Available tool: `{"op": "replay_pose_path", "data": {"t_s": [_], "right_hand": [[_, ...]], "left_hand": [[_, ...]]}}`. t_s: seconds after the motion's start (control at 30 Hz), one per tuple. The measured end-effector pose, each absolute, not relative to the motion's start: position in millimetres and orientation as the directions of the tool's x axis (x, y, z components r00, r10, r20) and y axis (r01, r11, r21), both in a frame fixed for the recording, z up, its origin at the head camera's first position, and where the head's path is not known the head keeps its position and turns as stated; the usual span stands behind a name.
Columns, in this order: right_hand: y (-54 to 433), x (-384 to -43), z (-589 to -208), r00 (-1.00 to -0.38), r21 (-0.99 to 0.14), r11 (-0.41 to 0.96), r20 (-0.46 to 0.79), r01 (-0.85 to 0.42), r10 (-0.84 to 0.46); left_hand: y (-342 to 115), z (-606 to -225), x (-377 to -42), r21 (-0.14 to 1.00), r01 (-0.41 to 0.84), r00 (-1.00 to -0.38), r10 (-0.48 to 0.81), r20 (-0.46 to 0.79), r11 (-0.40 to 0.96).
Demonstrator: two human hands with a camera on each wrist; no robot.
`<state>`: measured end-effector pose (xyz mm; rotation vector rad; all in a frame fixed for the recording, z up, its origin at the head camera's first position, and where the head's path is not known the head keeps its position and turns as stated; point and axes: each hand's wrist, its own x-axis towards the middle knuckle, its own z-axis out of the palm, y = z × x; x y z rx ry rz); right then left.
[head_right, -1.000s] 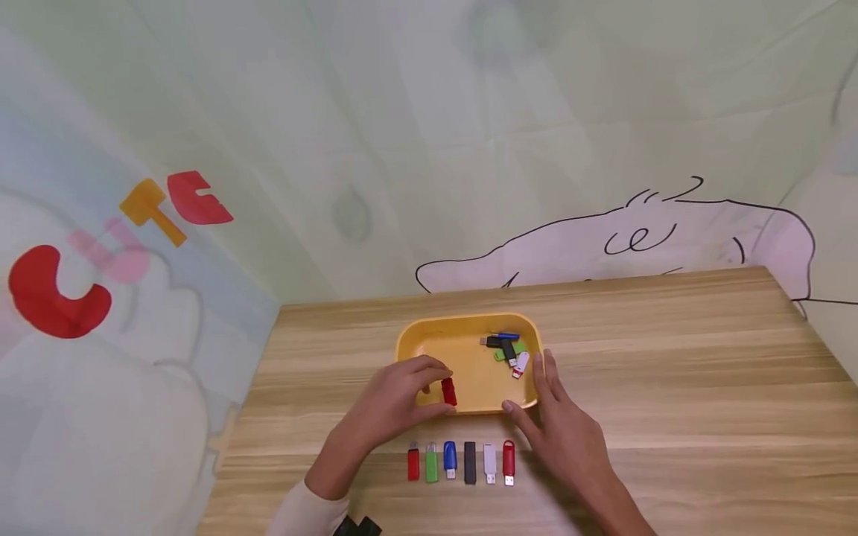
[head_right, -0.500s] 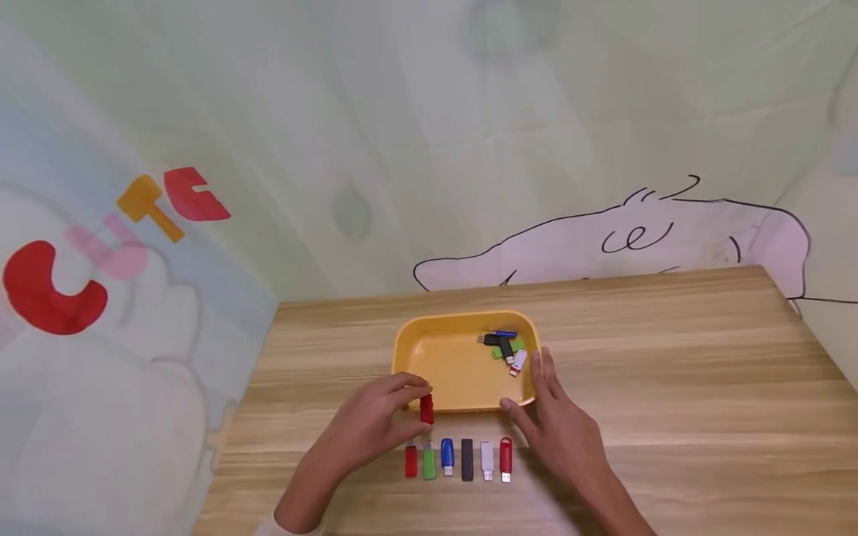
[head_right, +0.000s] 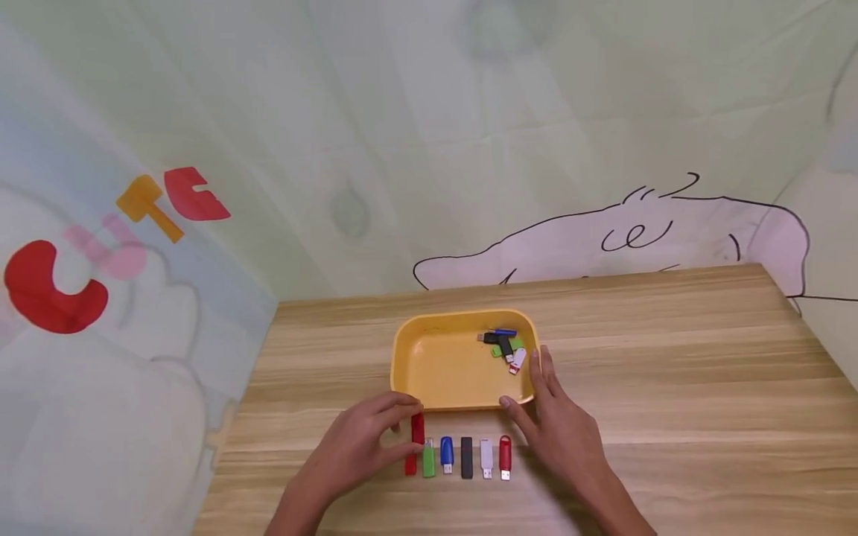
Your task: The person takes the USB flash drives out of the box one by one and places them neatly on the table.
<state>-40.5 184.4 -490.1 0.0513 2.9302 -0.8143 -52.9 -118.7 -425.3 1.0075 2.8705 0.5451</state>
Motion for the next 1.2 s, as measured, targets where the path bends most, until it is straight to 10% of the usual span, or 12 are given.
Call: {"op": "replay_pose_path", "data": {"t_s": [1.2], "right_hand": [[185.8,-39.2,-490.5,-0.994,-0.527,0.847,-0.108,0.067,0.011]], "left_hand": [[-130.2,-453.6,-2.6,0.518,0.444,-0.814,0.570,-0.107,0.731]]}}
